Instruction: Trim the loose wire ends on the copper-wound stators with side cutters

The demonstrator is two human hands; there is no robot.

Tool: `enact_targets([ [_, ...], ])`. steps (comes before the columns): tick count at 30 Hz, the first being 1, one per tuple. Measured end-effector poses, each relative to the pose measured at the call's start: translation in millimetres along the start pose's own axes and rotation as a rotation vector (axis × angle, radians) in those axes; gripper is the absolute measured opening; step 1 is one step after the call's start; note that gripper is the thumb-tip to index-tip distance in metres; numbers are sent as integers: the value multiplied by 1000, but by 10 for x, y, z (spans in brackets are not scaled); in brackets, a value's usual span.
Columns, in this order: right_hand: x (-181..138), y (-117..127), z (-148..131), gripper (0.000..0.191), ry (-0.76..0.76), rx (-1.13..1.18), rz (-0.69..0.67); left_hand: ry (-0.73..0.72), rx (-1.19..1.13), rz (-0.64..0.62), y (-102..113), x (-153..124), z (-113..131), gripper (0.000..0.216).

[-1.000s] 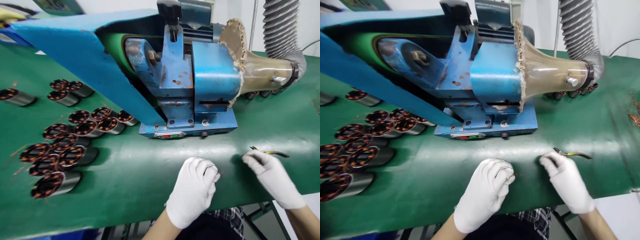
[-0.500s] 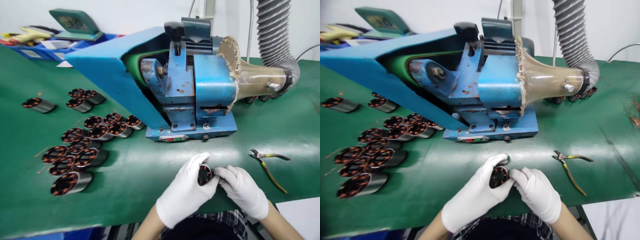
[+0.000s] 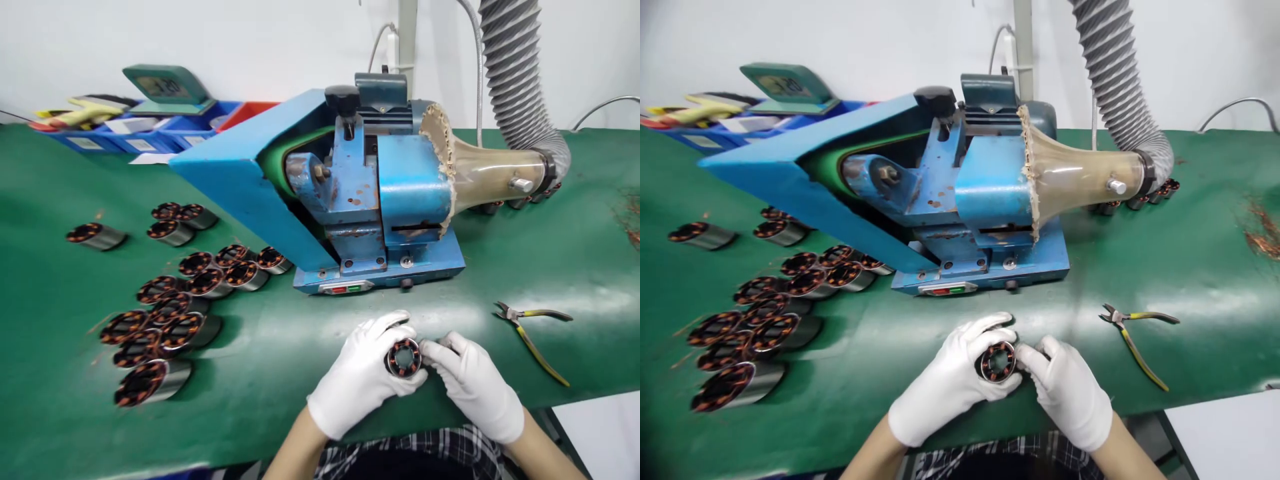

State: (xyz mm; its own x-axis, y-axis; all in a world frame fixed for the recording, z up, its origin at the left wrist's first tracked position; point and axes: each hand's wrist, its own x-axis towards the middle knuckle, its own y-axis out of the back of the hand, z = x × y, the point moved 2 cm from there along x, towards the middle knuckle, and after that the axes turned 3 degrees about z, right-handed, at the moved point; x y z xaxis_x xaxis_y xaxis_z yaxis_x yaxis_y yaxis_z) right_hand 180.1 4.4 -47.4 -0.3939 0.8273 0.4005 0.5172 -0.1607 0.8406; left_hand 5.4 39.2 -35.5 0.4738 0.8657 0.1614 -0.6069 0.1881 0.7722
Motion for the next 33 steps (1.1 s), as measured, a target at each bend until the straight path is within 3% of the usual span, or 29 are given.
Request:
enact_targets([
  [3,11,86,-14,33,-71,80,14,0,-61,69,-57,-7,85,37],
  [7,87,240,-82,25,-262,386,72,55,-280,118,-1,-31,246,34],
  [11,197,384,-130,18,-394,536,12,-93,-398,269,164,-71,374,16],
  [13,254,457,-136,18,-454,630,-38,-180,-355,323,242,-98,389,24],
  [16,309,528,-144,20,-519,765,-142,-222,-273,191,320,-89,392,52],
  [19,304,552,-160,19,-522,676,-96,-187,-399,11,377,-25,428,51],
  [22,271,566,-204,20,-440,498,36,-154,-495,-42,396,16,479,33],
  [24,258,582,-235,21,-396,472,77,-162,-476,6,384,6,488,30],
  [27,253,608,-244,19,-413,533,82,-160,-307,150,347,-35,453,46],
  [29,245,602,-235,18,-439,612,65,-164,-232,152,302,-46,426,52],
  [33,200,556,-220,18,-396,641,184,-146,-400,165,240,-37,403,42],
])
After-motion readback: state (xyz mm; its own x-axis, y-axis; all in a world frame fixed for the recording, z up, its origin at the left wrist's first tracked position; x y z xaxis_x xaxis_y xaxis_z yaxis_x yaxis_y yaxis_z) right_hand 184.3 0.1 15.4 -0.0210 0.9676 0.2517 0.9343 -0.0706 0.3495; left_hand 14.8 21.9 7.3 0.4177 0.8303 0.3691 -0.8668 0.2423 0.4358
